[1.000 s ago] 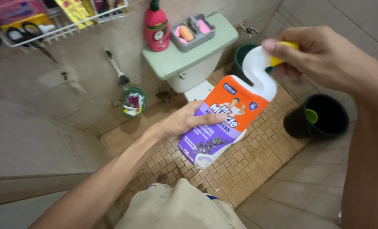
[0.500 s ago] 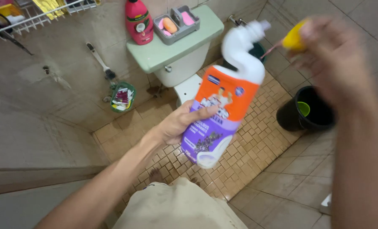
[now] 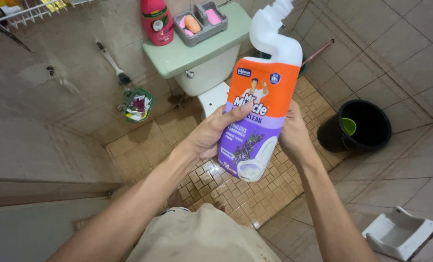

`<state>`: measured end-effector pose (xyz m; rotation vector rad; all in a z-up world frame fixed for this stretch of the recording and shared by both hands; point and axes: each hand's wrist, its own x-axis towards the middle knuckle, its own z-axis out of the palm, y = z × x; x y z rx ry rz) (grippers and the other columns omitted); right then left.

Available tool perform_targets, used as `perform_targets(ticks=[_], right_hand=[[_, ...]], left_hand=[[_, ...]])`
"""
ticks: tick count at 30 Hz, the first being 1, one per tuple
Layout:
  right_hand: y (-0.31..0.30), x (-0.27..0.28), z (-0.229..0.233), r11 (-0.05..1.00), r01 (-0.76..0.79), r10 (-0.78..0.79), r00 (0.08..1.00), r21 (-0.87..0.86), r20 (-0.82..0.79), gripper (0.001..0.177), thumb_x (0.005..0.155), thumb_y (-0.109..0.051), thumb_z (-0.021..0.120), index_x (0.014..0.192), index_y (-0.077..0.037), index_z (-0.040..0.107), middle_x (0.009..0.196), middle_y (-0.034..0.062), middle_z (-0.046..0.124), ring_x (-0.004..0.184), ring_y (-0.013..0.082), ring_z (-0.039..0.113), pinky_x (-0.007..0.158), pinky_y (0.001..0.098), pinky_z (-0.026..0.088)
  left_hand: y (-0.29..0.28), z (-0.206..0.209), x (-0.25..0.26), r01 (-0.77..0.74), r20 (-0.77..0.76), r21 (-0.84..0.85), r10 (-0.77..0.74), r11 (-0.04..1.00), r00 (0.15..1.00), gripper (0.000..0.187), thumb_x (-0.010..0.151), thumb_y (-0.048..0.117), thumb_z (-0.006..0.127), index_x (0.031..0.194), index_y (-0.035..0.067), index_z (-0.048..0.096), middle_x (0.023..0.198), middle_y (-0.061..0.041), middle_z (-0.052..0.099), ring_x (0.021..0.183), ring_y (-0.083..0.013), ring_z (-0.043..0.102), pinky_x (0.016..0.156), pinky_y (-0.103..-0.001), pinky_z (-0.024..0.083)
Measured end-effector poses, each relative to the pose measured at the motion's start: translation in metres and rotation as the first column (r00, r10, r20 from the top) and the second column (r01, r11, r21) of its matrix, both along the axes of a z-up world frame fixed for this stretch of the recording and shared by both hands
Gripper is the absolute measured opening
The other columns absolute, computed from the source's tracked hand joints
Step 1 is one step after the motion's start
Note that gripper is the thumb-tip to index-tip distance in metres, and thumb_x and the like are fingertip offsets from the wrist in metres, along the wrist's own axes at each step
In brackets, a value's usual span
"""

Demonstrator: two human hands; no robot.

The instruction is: Cleaning a toilet bowl using liquid cleaner, detergent powder, water from a bucket, and a scrub brush.

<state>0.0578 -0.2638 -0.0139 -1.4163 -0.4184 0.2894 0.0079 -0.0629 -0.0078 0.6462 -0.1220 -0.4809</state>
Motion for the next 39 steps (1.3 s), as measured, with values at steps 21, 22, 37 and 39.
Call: perform_targets(ticks=[21, 22, 37, 39], right_hand=[[-0.01, -0.021, 0.023, 0.91, 0.415, -0.409, 0.893, -0.006, -0.19, 0.052, 0.11, -0.034, 0.045, 0.146, 0.002, 0.056, 0.131, 0.0136, 0.06, 0.107, 0.0172, 0.06, 0.087, 0.0317, 0.051], [-0.007, -0.022, 0.016, 0.932, 0.355, -0.357, 0.934, -0.071, -0.028, 0.062, 0.101, -0.033, 0.057, 0.151, 0.002, 0.043, 0.138, 0.0129, 0.056, 0.113, 0.0194, 0.063, 0.091, 0.0332, 0.053], [-0.012, 0.004, -0.028, 0.838, 0.419, -0.433, 0.9, -0.349, 0.041, 0.07, 0.078, -0.029, 0.08, 0.131, -0.001, 0.043, 0.115, 0.0131, 0.064, 0.101, 0.0212, 0.069, 0.087, 0.0359, 0.059], [-0.026, 0.008, -0.031, 0.873, 0.407, -0.441, 0.894, -0.267, -0.079, 0.065, 0.081, -0.026, 0.076, 0.13, -0.002, 0.041, 0.114, 0.0116, 0.063, 0.1, 0.0202, 0.069, 0.087, 0.0353, 0.06]], left_hand=[[-0.045, -0.011, -0.006, -0.345, 0.11, 0.424, 0.331, 0.837, 0.937, 0.047, 0.091, 0.034, 0.076, 0.119, -0.003, 0.069, 0.103, -0.012, 0.077, 0.087, -0.0153, 0.074, 0.079, -0.031, 0.061], [-0.05, -0.022, -0.005, -0.47, 0.269, 0.553, 0.387, 0.687, 0.882, 0.043, 0.093, 0.032, 0.076, 0.117, -0.003, 0.07, 0.102, -0.012, 0.076, 0.088, -0.0153, 0.072, 0.079, -0.031, 0.06], [-0.064, -0.045, -0.012, -0.572, 0.59, 0.725, 0.083, 0.384, 0.803, 0.068, 0.087, 0.021, 0.082, 0.144, 0.001, 0.051, 0.142, -0.02, 0.05, 0.129, -0.0294, 0.059, 0.106, -0.039, 0.053], [-0.059, -0.047, -0.008, -0.497, 0.53, 0.756, 0.048, 0.425, 0.847, 0.062, 0.094, 0.025, 0.079, 0.147, 0.007, 0.053, 0.14, -0.017, 0.053, 0.128, -0.0271, 0.06, 0.104, -0.037, 0.056]])
